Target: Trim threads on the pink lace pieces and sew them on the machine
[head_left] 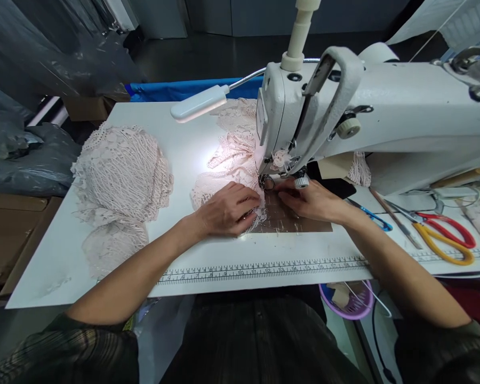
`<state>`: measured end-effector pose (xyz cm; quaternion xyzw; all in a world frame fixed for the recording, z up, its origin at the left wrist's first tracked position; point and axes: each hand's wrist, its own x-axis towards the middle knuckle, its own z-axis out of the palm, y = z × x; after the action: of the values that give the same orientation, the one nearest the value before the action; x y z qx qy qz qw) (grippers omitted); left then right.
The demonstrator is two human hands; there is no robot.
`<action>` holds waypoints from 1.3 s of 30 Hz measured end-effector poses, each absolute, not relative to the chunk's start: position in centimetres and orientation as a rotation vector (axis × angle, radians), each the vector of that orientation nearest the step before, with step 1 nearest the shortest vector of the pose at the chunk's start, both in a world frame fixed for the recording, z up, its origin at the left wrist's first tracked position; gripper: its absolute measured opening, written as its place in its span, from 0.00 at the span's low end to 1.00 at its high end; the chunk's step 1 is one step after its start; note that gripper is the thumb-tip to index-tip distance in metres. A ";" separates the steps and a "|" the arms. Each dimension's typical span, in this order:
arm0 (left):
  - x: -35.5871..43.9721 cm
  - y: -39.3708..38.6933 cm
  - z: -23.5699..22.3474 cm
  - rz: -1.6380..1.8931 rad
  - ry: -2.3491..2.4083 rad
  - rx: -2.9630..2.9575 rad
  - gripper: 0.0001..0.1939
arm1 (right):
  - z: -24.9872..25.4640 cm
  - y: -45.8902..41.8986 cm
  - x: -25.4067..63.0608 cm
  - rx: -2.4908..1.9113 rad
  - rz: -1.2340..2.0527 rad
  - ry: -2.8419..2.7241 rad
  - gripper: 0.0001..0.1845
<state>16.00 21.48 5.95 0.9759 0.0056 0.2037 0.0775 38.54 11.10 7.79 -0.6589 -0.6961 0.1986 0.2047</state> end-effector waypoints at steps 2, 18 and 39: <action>15.9 21.2 5.8 0.551 -0.022 2.887 0.13 | 7.8 11.6 38.6 -1.840 0.557 -1.962 0.13; 16.5 20.2 6.1 0.839 0.329 2.641 0.10 | 6.0 10.7 38.1 -1.655 0.387 -1.882 0.16; 16.1 20.3 6.1 0.591 -0.022 3.006 0.10 | 5.1 10.2 37.5 -1.847 0.226 -2.158 0.20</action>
<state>16.13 20.30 6.13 0.9805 -0.0073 0.1927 0.0389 37.52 10.24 5.11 -0.6413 -0.7493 0.0785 0.1454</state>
